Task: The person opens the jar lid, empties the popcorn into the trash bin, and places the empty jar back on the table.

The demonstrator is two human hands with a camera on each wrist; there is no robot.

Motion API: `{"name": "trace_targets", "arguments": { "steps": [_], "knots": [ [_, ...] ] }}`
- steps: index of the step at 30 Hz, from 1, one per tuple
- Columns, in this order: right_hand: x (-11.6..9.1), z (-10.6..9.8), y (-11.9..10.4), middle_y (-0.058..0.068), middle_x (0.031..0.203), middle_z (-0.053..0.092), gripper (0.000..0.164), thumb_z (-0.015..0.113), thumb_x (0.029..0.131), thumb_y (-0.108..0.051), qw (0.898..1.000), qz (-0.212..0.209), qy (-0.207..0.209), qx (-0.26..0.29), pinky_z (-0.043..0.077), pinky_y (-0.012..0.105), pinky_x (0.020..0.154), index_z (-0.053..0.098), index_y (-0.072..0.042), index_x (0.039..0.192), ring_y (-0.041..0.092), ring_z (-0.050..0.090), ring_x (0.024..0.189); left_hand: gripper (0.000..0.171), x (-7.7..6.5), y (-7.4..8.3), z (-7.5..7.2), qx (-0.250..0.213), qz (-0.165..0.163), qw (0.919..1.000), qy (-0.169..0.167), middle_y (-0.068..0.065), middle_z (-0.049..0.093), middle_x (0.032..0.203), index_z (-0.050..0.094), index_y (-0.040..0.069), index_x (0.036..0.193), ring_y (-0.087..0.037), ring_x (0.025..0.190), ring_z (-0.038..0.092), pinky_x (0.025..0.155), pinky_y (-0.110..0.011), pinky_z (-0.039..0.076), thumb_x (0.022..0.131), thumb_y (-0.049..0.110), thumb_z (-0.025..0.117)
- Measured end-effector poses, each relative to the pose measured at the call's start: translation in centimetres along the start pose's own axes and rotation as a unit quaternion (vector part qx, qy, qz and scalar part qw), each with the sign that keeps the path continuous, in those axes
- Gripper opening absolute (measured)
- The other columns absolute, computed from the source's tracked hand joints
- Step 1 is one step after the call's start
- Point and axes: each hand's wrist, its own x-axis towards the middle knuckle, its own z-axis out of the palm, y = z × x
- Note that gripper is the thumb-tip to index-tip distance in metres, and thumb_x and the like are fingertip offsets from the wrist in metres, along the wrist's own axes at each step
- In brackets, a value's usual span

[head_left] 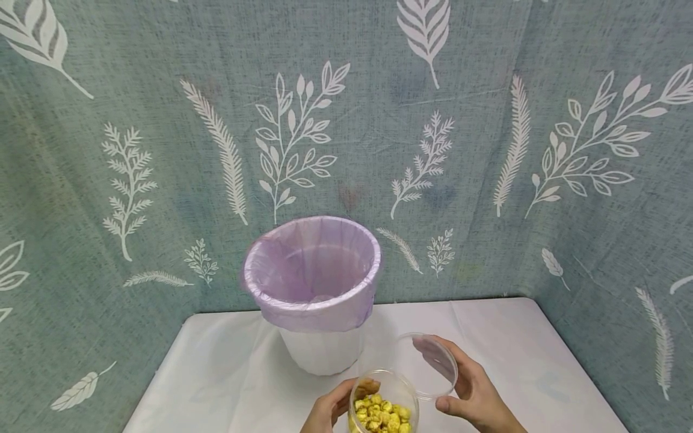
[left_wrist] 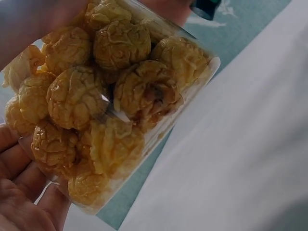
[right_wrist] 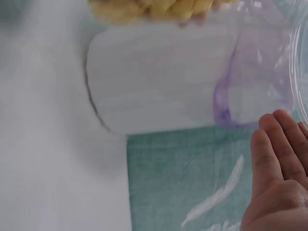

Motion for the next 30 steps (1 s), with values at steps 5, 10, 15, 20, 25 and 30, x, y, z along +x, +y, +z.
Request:
{"name": "trace_targets", "arguments": {
  "steps": [5, 10, 15, 20, 25, 30],
  "knots": [
    [-0.5, -1.3, 1.5, 0.029, 0.149, 0.039, 0.072, 0.066, 0.088, 0.009, 1.000, -0.023, 0.012, -0.014, 0.040, 0.029, 0.109, 0.031, 0.003, 0.151, 0.034, 0.042, 0.138, 0.071, -0.2, 0.2, 0.0, -0.004, -0.010, 0.9999, 0.008, -0.012, 0.057, 0.138, 0.042, -0.005, 0.145, -0.016, 0.125, 0.056, 0.100, -0.026, 0.046, 0.086, 0.016, 0.077],
    [-1.2, -2.5, 3.1, 0.029, 0.148, 0.039, 0.069, 0.063, 0.089, 0.011, 0.998, 0.010, 0.049, -0.039, 0.040, 0.026, 0.109, 0.033, 0.002, 0.150, 0.029, 0.044, 0.136, 0.072, -0.4, 0.5, 0.0, -0.002, -0.019, 0.9996, 0.020, -0.011, 0.059, 0.136, 0.042, -0.006, 0.144, -0.016, 0.125, 0.056, 0.099, -0.026, 0.046, 0.085, 0.015, 0.078],
    [-1.9, -3.5, 4.4, 0.029, 0.147, 0.040, 0.065, 0.064, 0.091, 0.007, 0.992, 0.051, 0.090, -0.065, 0.039, 0.022, 0.108, 0.035, 0.000, 0.149, 0.023, 0.045, 0.135, 0.076, -0.6, 0.7, -0.1, -0.003, -0.049, 0.9984, 0.028, -0.008, 0.058, 0.137, 0.041, -0.004, 0.146, -0.014, 0.125, 0.055, 0.100, -0.025, 0.044, 0.085, 0.023, 0.079],
    [-2.5, -4.1, 5.9, 0.026, 0.147, 0.042, 0.064, 0.067, 0.091, 0.003, 0.985, 0.093, 0.119, -0.077, 0.038, 0.019, 0.107, 0.038, -0.001, 0.148, 0.019, 0.047, 0.134, 0.080, -0.6, 1.0, -0.2, -0.003, -0.071, 0.9971, 0.029, -0.008, 0.057, 0.139, 0.041, -0.003, 0.146, -0.013, 0.126, 0.054, 0.100, -0.024, 0.044, 0.085, 0.030, 0.079],
    [-3.3, -4.4, 7.8, 0.018, 0.145, 0.048, 0.067, 0.074, 0.088, -0.004, 0.971, 0.146, 0.151, -0.117, 0.039, 0.014, 0.103, 0.042, -0.004, 0.146, 0.019, 0.048, 0.132, 0.082, -0.7, 1.3, -0.2, -0.006, -0.077, 0.9966, 0.029, -0.010, 0.055, 0.140, 0.039, -0.006, 0.146, -0.011, 0.126, 0.054, 0.101, -0.027, 0.045, 0.085, 0.030, 0.079],
    [-3.7, -4.7, 9.3, 0.015, 0.143, 0.051, 0.071, 0.079, 0.085, -0.012, 0.956, 0.188, 0.171, -0.145, 0.040, 0.013, 0.100, 0.043, -0.004, 0.146, 0.032, 0.048, 0.133, 0.081, -0.7, 1.3, -0.2, -0.013, -0.073, 0.9969, 0.027, -0.009, 0.055, 0.140, 0.039, -0.006, 0.146, -0.012, 0.125, 0.055, 0.101, -0.028, 0.045, 0.085, 0.029, 0.079]
  ]
}}
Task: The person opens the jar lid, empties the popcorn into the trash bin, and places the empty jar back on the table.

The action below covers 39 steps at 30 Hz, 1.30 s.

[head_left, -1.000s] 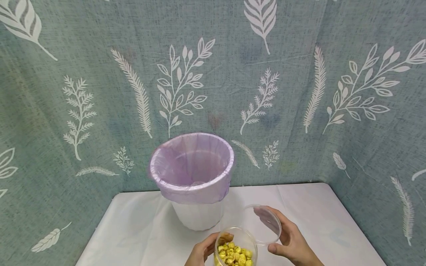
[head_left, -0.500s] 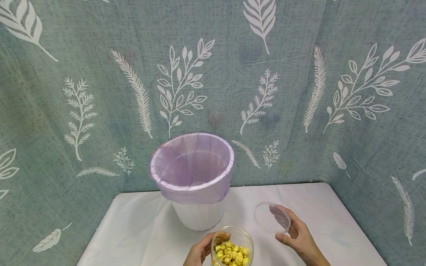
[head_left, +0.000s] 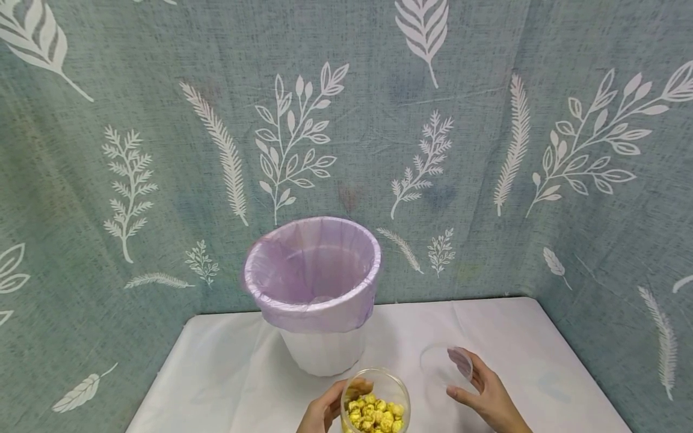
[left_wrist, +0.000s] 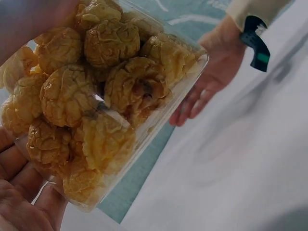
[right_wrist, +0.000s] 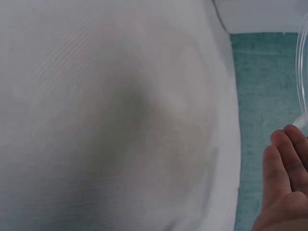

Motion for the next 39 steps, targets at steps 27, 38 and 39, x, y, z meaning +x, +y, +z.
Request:
{"name": "trace_targets", "arguments": {
  "steps": [27, 38, 39],
  "knots": [
    [0.5, 0.6, 1.7, 0.024, 0.145, 0.047, 0.098, 0.084, 0.072, -0.051, 0.971, 0.072, -0.035, -0.227, 0.044, 0.056, 0.103, 0.043, -0.001, 0.145, 0.045, 0.049, 0.129, 0.083, -0.2, 0.3, -0.2, -0.018, 0.028, 0.9994, -0.010, -0.011, 0.054, 0.140, 0.036, -0.012, 0.145, -0.011, 0.125, 0.054, 0.099, -0.024, 0.044, 0.087, 0.030, 0.077],
    [0.7, 0.0, 1.2, 0.028, 0.145, 0.044, 0.110, 0.091, 0.063, -0.049, 0.956, 0.083, -0.081, -0.271, 0.036, 0.061, 0.107, 0.040, 0.006, 0.144, 0.050, 0.041, 0.132, 0.083, -0.3, 0.1, -0.3, -0.030, 0.038, 0.9987, -0.019, -0.008, 0.055, 0.140, 0.035, -0.011, 0.146, -0.013, 0.126, 0.054, 0.100, -0.025, 0.044, 0.088, 0.032, 0.076],
    [0.8, -0.2, 1.2, 0.028, 0.144, 0.044, 0.110, 0.091, 0.062, -0.048, 0.955, 0.078, -0.084, -0.275, 0.036, 0.062, 0.107, 0.041, 0.007, 0.143, 0.051, 0.041, 0.132, 0.083, -0.3, 0.1, -0.3, -0.030, 0.039, 0.9986, -0.020, -0.009, 0.055, 0.140, 0.034, -0.012, 0.146, -0.014, 0.126, 0.054, 0.100, -0.026, 0.044, 0.088, 0.031, 0.076]
  ]
}}
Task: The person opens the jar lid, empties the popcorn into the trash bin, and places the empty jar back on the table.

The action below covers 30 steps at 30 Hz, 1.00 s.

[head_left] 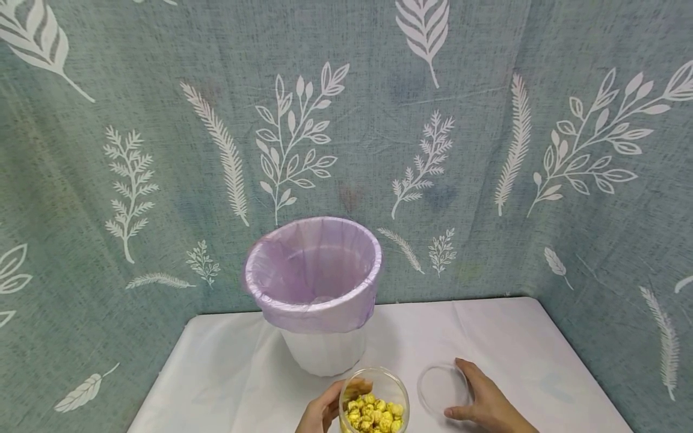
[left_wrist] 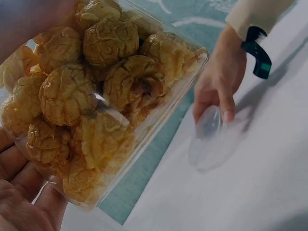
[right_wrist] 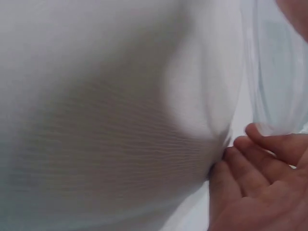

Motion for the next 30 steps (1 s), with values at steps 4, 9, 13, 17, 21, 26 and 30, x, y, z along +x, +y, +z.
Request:
{"name": "trace_targets", "arguments": {
  "steps": [4, 9, 13, 17, 21, 26, 30],
  "knots": [
    [0.2, -0.4, 0.1, 0.027, 0.143, 0.045, 0.110, 0.093, 0.059, -0.046, 1.000, -0.018, -0.003, -0.010, 0.035, 0.062, 0.107, 0.044, 0.009, 0.140, 0.050, 0.042, 0.132, 0.083, -0.1, 0.2, 0.0, 0.002, -0.001, 1.0000, 0.001, -0.014, 0.053, 0.140, 0.034, -0.012, 0.146, -0.014, 0.126, 0.054, 0.100, -0.026, 0.044, 0.088, 0.031, 0.076],
    [0.2, -0.6, 0.3, 0.027, 0.141, 0.047, 0.111, 0.095, 0.054, -0.044, 0.999, -0.032, 0.000, -0.022, 0.035, 0.061, 0.107, 0.047, 0.012, 0.136, 0.050, 0.043, 0.130, 0.083, -0.2, 0.5, 0.1, 0.006, -0.011, 0.9999, 0.007, -0.017, 0.052, 0.141, 0.035, -0.010, 0.147, -0.013, 0.126, 0.054, 0.100, -0.026, 0.043, 0.088, 0.033, 0.076],
    [0.3, -0.6, 0.2, 0.027, 0.140, 0.047, 0.112, 0.097, 0.049, -0.043, 0.999, -0.024, 0.004, -0.038, 0.036, 0.060, 0.107, 0.049, 0.011, 0.134, 0.049, 0.045, 0.129, 0.083, -0.2, 0.6, 0.0, 0.012, -0.013, 0.9998, 0.009, -0.015, 0.052, 0.142, 0.035, -0.010, 0.147, -0.013, 0.127, 0.054, 0.100, -0.026, 0.043, 0.088, 0.031, 0.076],
    [0.5, -0.6, 0.2, 0.027, 0.141, 0.046, 0.109, 0.098, 0.048, -0.040, 0.999, 0.000, -0.005, -0.043, 0.036, 0.059, 0.108, 0.051, 0.011, 0.132, 0.049, 0.044, 0.130, 0.082, -0.4, 0.5, -0.3, 0.017, -0.008, 0.9998, 0.009, -0.010, 0.053, 0.143, 0.036, -0.007, 0.148, -0.012, 0.128, 0.053, 0.101, -0.025, 0.043, 0.088, 0.030, 0.076],
    [0.5, -0.7, 0.3, 0.028, 0.140, 0.046, 0.107, 0.097, 0.049, -0.040, 0.999, -0.001, -0.004, -0.044, 0.035, 0.059, 0.108, 0.051, 0.012, 0.131, 0.050, 0.043, 0.130, 0.085, -0.5, 0.2, -0.6, 0.010, -0.004, 0.9999, 0.011, -0.012, 0.051, 0.145, 0.036, -0.003, 0.150, -0.012, 0.128, 0.052, 0.100, -0.025, 0.042, 0.087, 0.038, 0.076],
    [0.2, -1.0, 0.0, 0.029, 0.136, 0.050, 0.105, 0.096, 0.052, -0.039, 0.999, -0.007, 0.004, -0.052, 0.037, 0.060, 0.106, 0.050, 0.012, 0.132, 0.050, 0.046, 0.127, 0.089, -0.5, -0.5, -0.9, -0.001, -0.006, 0.9998, 0.016, -0.021, 0.046, 0.147, 0.036, -0.004, 0.150, -0.011, 0.127, 0.053, 0.098, -0.024, 0.043, 0.086, 0.045, 0.075],
    [0.2, -1.5, -0.4, 0.028, 0.131, 0.055, 0.100, 0.093, 0.062, -0.041, 0.998, -0.004, 0.021, -0.058, 0.040, 0.058, 0.104, 0.048, 0.012, 0.134, 0.048, 0.050, 0.124, 0.087, -0.6, -0.6, -1.0, -0.007, -0.002, 0.9998, 0.020, -0.023, 0.045, 0.148, 0.035, -0.003, 0.150, -0.012, 0.128, 0.052, 0.099, -0.024, 0.043, 0.087, 0.041, 0.075]
  ]
}}
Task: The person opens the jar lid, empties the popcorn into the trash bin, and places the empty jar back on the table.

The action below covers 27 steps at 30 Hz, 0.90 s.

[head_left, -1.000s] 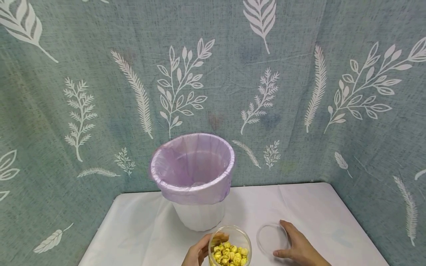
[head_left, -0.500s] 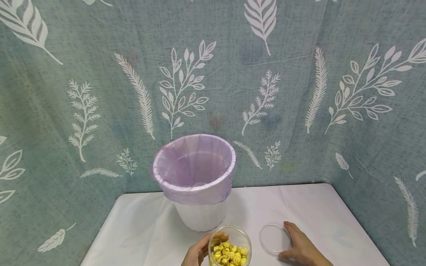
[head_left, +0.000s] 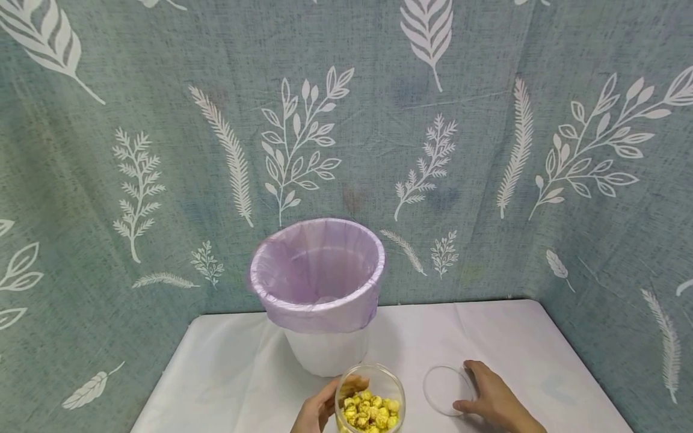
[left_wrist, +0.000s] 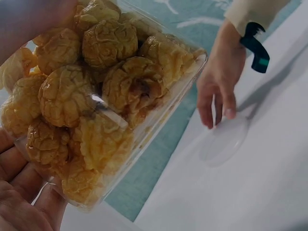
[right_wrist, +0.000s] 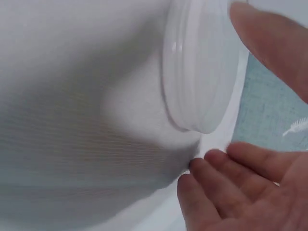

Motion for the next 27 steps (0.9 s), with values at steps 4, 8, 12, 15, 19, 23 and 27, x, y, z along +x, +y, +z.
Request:
{"name": "trace_targets", "arguments": {
  "steps": [4, 8, 12, 15, 19, 23, 27],
  "knots": [
    [0.2, -0.9, -0.5, 0.027, 0.133, 0.055, 0.095, 0.089, 0.070, -0.040, 1.000, -0.008, 0.018, 0.021, 0.046, 0.057, 0.099, 0.045, 0.011, 0.138, 0.045, 0.054, 0.121, 0.088, -0.2, 0.3, 0.0, -0.005, 0.002, 1.0000, 0.005, -0.021, 0.047, 0.147, 0.034, -0.006, 0.150, -0.013, 0.129, 0.052, 0.099, -0.024, 0.043, 0.087, 0.038, 0.076],
    [0.7, -2.2, -1.7, 0.028, 0.137, 0.052, 0.088, 0.086, 0.076, -0.036, 0.998, -0.015, 0.020, 0.064, 0.050, 0.055, 0.094, 0.045, 0.008, 0.139, 0.046, 0.055, 0.120, 0.089, -0.4, 0.5, 0.0, -0.006, 0.003, 0.9999, 0.010, -0.022, 0.047, 0.146, 0.033, -0.009, 0.149, -0.013, 0.128, 0.052, 0.099, -0.024, 0.043, 0.086, 0.036, 0.076],
    [1.5, -3.5, -3.3, 0.028, 0.140, 0.050, 0.082, 0.085, 0.078, -0.033, 0.995, -0.025, 0.025, 0.096, 0.050, 0.053, 0.095, 0.047, 0.004, 0.140, 0.046, 0.055, 0.121, 0.087, -0.6, 0.7, 0.0, -0.002, 0.004, 0.9999, 0.011, -0.021, 0.048, 0.146, 0.034, -0.008, 0.149, -0.012, 0.128, 0.052, 0.100, -0.024, 0.042, 0.087, 0.034, 0.077],
    [2.3, -4.7, -4.7, 0.026, 0.141, 0.051, 0.081, 0.083, 0.079, -0.038, 0.993, -0.036, 0.031, 0.110, 0.050, 0.053, 0.096, 0.047, -0.001, 0.142, 0.044, 0.055, 0.122, 0.088, -0.7, 1.0, 0.0, 0.001, -0.003, 0.9999, 0.013, -0.020, 0.048, 0.146, 0.033, -0.008, 0.149, -0.012, 0.128, 0.052, 0.100, -0.024, 0.042, 0.086, 0.034, 0.077],
    [3.5, -6.4, -7.0, 0.022, 0.142, 0.050, 0.080, 0.079, 0.082, -0.045, 0.990, -0.052, 0.033, 0.126, 0.051, 0.052, 0.095, 0.045, -0.007, 0.144, 0.041, 0.057, 0.121, 0.088, -0.8, 1.2, -0.1, -0.001, -0.003, 0.9999, 0.016, -0.025, 0.045, 0.146, 0.032, -0.010, 0.149, -0.012, 0.127, 0.053, 0.099, -0.023, 0.042, 0.086, 0.033, 0.077],
    [4.9, -8.0, -9.5, 0.017, 0.146, 0.048, 0.077, 0.075, 0.086, -0.046, 0.985, -0.090, 0.037, 0.144, 0.052, 0.051, 0.094, 0.044, -0.011, 0.146, 0.037, 0.058, 0.121, 0.082, -0.9, 1.3, -0.3, 0.006, 0.018, 0.9997, 0.013, -0.026, 0.047, 0.144, 0.034, -0.012, 0.147, -0.014, 0.125, 0.055, 0.099, -0.024, 0.043, 0.088, 0.027, 0.076],
    [6.1, -9.5, -12.3, 0.013, 0.150, 0.045, 0.074, 0.075, 0.087, -0.043, 0.974, -0.128, 0.035, 0.186, 0.054, 0.048, 0.092, 0.043, -0.014, 0.148, 0.035, 0.057, 0.123, 0.077, -1.0, 1.3, -0.5, 0.025, 0.044, 0.9986, 0.014, -0.018, 0.053, 0.142, 0.036, -0.012, 0.145, -0.015, 0.125, 0.055, 0.099, -0.025, 0.044, 0.088, 0.022, 0.075]
  ]
}}
